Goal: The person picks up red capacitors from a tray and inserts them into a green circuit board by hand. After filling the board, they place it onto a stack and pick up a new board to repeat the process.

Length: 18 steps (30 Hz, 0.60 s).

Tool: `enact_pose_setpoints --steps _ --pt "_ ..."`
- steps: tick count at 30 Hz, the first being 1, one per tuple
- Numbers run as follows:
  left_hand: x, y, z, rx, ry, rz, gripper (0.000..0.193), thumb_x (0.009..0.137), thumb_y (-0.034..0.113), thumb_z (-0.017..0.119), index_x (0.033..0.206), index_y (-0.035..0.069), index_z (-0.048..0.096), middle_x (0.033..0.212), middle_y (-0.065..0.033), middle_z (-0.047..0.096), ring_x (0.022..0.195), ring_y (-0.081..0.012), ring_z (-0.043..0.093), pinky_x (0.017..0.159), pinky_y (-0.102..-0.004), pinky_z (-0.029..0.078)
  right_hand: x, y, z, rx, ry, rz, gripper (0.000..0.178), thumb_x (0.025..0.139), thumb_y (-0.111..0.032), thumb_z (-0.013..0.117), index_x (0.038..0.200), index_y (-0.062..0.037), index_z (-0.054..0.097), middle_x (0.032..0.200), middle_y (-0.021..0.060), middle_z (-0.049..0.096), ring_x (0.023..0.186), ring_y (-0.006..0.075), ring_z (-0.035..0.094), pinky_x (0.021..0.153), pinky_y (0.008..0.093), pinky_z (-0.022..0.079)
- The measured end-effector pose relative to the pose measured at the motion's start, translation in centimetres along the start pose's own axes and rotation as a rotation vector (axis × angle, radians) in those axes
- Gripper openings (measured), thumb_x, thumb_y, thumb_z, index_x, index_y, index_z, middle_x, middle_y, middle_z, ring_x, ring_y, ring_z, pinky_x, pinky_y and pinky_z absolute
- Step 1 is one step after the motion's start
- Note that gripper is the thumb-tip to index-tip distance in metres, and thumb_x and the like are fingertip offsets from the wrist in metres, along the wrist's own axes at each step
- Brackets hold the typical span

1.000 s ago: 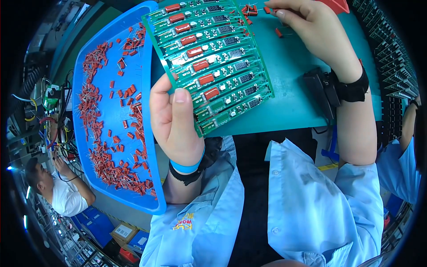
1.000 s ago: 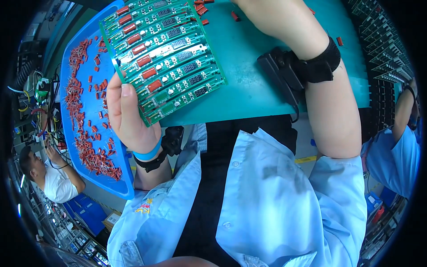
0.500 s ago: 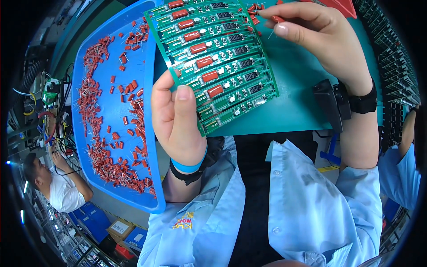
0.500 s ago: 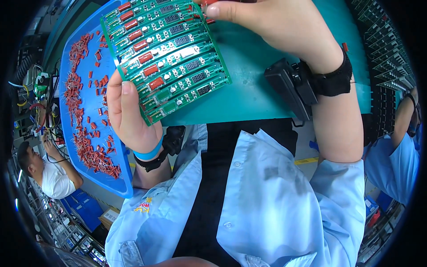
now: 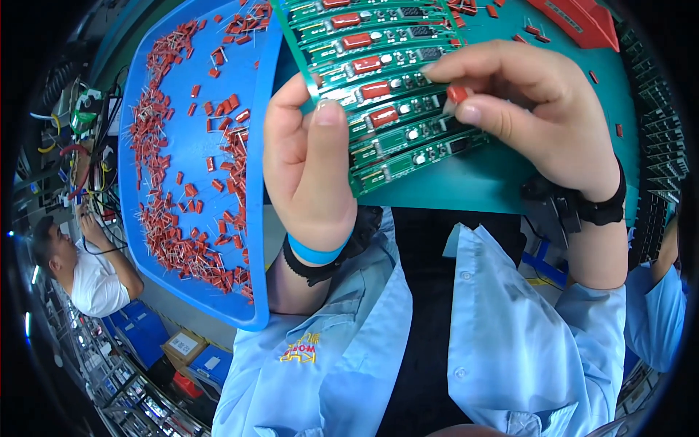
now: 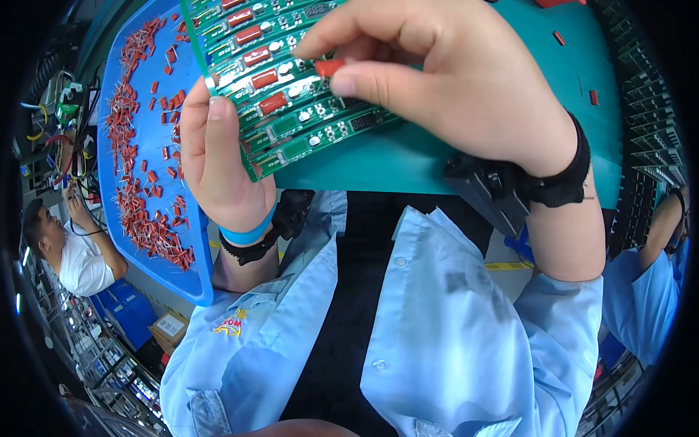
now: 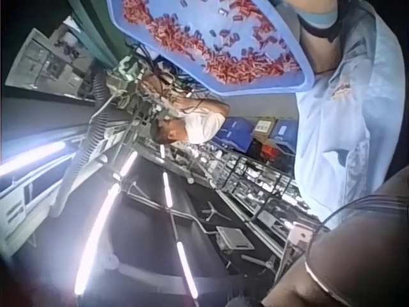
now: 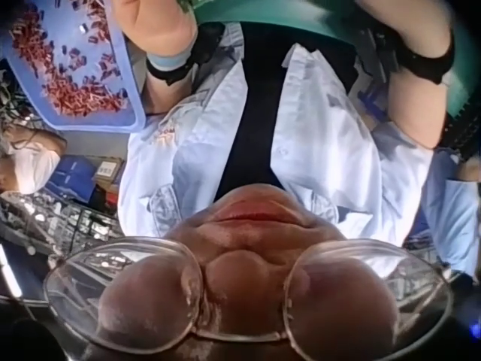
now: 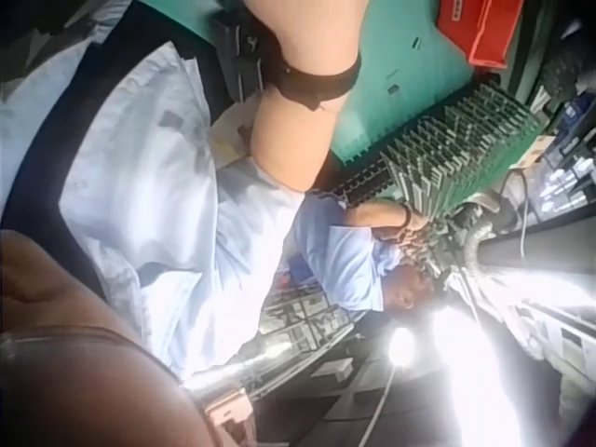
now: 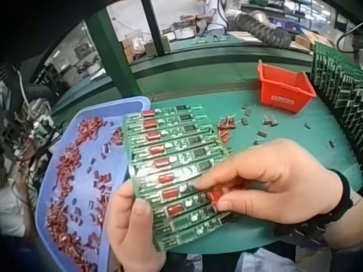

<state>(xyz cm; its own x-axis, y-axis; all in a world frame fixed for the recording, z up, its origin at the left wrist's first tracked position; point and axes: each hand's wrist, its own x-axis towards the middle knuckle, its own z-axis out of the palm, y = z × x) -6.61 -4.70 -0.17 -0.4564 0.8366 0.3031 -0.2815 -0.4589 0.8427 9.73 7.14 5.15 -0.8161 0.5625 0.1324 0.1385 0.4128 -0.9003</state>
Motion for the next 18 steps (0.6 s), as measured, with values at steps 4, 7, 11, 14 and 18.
enact_pose_setpoints --steps 4,7,11,14,18 --pt "-0.4 0.3 -0.6 -0.027 0.017 -0.010 0.032 0.094 0.010 0.042 0.120 -0.007 0.036 0.107 -0.0168 0.058 0.092 -0.0165 0.059 0.081 -0.0277 0.048 0.5 -0.7 1.3 -0.258 -0.131 -0.303 0.020 0.080 -0.004 0.062 0.100 -0.0011 0.063 0.084 0.0058 0.063 0.079 0.0109 0.059 0.068 0.0233 0.046" --pt "-0.5 0.1 -0.8 -0.071 -0.027 0.002 0.032 0.094 0.009 0.041 0.121 -0.007 0.035 0.107 -0.0172 0.058 0.092 -0.0165 0.059 0.081 -0.0274 0.048 0.0 -0.5 2.2 -0.104 -0.091 -0.152 0.021 0.078 -0.001 0.062 0.099 -0.0011 0.064 0.084 0.0080 0.064 0.079 0.0140 0.060 0.068 0.0251 0.046" --pt "-0.8 -0.2 -1.3 -0.037 -0.021 -0.003 0.031 0.094 0.008 0.040 0.121 -0.007 0.035 0.106 -0.0179 0.058 0.091 -0.0165 0.059 0.080 -0.0273 0.048 0.2 -0.6 2.7 -0.196 -0.125 -0.247 0.022 0.075 0.000 0.063 0.097 -0.0006 0.064 0.085 0.0099 0.063 0.078 0.0190 0.060 0.069 0.0277 0.047" --pt "-0.9 -0.3 -1.6 -0.037 -0.023 -0.033 0.031 0.094 0.008 0.040 0.120 -0.007 0.034 0.105 -0.0181 0.059 0.091 -0.0165 0.059 0.080 -0.0275 0.048 0.6 0.0 3.3 -0.271 -0.103 -0.381 0.021 0.074 0.000 0.063 0.096 -0.0003 0.064 0.085 0.0105 0.062 0.078 0.0206 0.059 0.068 0.0286 0.046" --pt "-1.0 -0.6 -1.7 0.020 -0.005 0.001 0.031 0.094 0.012 0.040 0.117 -0.008 0.042 0.105 -0.0200 0.058 0.091 -0.0210 0.061 0.080 -0.0323 0.051 0.7 0.2 3.8 -0.297 -0.109 -0.441 0.021 0.074 0.000 0.064 0.094 0.0005 0.064 0.085 0.0115 0.062 0.078 0.0228 0.059 0.068 0.0295 0.046"
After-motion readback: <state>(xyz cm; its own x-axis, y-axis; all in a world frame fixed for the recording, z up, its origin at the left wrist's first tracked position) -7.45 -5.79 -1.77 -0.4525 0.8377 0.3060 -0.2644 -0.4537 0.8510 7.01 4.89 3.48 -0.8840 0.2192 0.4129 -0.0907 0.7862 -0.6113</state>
